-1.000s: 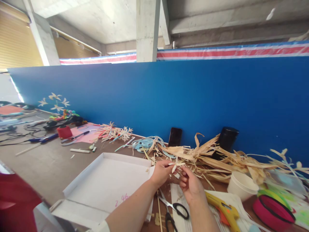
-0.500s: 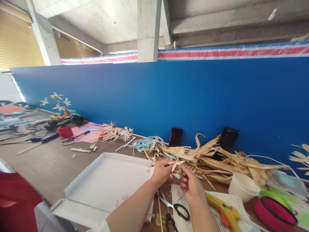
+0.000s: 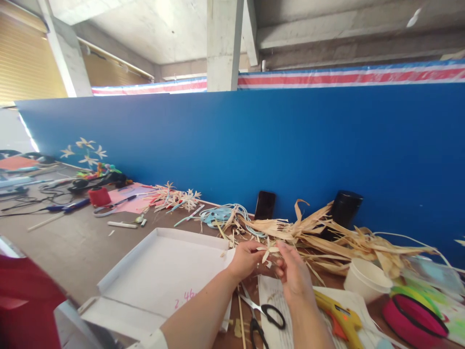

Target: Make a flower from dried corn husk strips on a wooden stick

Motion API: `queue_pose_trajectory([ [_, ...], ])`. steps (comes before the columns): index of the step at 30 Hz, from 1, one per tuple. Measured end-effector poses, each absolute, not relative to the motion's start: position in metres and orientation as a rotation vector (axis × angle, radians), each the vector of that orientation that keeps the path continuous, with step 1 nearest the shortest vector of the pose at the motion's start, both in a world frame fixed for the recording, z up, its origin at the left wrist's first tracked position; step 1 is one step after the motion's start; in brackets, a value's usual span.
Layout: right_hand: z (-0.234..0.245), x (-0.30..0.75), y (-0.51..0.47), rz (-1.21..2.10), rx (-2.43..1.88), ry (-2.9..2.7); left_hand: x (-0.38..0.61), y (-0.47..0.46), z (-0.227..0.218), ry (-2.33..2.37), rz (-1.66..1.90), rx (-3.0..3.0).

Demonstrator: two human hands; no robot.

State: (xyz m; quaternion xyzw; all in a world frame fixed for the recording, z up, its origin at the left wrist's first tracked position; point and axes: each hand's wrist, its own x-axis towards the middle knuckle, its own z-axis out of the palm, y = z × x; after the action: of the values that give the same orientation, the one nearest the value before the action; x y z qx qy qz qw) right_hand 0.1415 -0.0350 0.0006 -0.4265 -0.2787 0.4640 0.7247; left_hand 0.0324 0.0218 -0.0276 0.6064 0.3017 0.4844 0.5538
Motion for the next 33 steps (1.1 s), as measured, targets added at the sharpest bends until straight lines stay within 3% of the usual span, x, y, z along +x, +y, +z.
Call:
queue_pose_trajectory([
  [15, -0.011, 0.142, -0.029, 0.816, -1.2, -0.608, 0.034, 0.024, -0.034, 0.768, 1.029, 1.547],
  [20, -0.016, 0.148, -0.028, 0.692, -1.359, -0.658, 0.028, 0.03, -0.029, 0.909, 1.21, 1.417],
  [26, -0.012, 0.151, -0.03, 0.451, -1.678, -0.996, 0.023, 0.025, -0.016, 0.874, 1.195, 1.465],
  [33, -0.012, 0.146, -0.03, 0.61, -1.641, -0.909, 0.028, 0.03, -0.03, 0.958, 1.174, 1.548],
])
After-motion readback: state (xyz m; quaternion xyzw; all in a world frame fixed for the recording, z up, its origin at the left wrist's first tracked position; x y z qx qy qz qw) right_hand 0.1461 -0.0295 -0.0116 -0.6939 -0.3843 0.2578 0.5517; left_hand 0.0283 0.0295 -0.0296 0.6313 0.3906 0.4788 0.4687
